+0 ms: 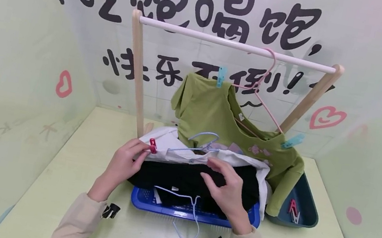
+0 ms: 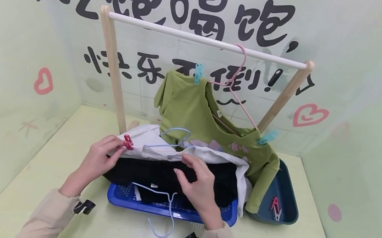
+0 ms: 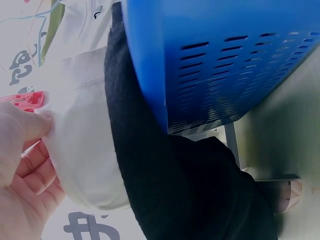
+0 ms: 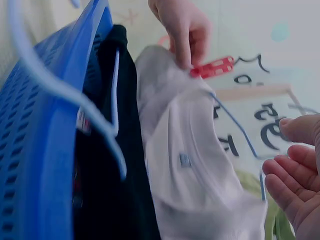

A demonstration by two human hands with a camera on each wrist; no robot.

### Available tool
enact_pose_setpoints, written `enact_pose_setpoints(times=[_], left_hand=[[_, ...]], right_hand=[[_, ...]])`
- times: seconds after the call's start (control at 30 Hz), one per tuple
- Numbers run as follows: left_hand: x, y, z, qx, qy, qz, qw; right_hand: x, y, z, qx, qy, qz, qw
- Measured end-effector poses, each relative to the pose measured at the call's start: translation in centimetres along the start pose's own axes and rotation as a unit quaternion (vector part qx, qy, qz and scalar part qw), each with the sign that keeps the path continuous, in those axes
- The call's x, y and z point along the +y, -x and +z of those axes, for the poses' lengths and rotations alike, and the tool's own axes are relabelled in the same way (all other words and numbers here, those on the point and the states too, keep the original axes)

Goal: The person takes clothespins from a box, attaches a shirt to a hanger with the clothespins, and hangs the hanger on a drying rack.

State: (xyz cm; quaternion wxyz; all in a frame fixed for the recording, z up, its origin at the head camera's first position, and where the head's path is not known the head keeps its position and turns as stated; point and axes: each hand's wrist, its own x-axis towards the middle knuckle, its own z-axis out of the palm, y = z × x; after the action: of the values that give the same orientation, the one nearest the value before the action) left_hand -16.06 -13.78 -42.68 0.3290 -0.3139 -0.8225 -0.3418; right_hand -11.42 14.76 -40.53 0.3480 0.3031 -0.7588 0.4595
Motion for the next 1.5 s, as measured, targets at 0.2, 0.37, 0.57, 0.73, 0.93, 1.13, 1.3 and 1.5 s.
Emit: enact_pose_setpoints(times=[0.2, 0.37, 0.57, 0.73, 0.93, 1.13, 1.3, 1.5], left_hand=[[-0.1, 0.3, -0.2, 0.002, -0.004, -0.004, 1.0000], [0.0, 0.3, -0.3, 0.000, -0.008, -0.008, 0.9999], [0.1, 0.4, -0.5, 0.002, -0.009, -0.009, 0.9999], [0.2, 0.3, -0.7, 0.002, -0.007, -0.010, 0.9999], [0.2, 0.2, -0.6, 0.003, -0.002, -0.005, 1.0000], [0.1, 0.2, -0.5, 0.002, -0.002, -0.005, 1.0000], [0.1, 0.2, -0.3, 0.002, 0.001, -0.006, 1.0000], [0.1, 0.0, 0.0, 0.004, 0.009, -0.001, 1.0000]], right_hand=[[-0.7, 0.6, -2.9, 0.032, 0.033, 0.015, 0.999], [-2.2, 0.8, -5.7, 0.066, 0.068, 0.036, 0.995], [-0.6, 3.3, -8.9, 0.094, 0.118, 0.076, 0.986], [-0.1, 4.6, -11.0, 0.121, 0.137, 0.087, 0.979], [2.0, 6.6, -13.6, 0.147, 0.193, 0.121, 0.963], [4.8, 8.4, -16.1, 0.123, 0.272, 0.243, 0.923], [7.0, 9.1, -17.6, 0.034, 0.325, 0.383, 0.864], [9.5, 10.0, -18.8, -0.056, 0.349, 0.426, 0.833]])
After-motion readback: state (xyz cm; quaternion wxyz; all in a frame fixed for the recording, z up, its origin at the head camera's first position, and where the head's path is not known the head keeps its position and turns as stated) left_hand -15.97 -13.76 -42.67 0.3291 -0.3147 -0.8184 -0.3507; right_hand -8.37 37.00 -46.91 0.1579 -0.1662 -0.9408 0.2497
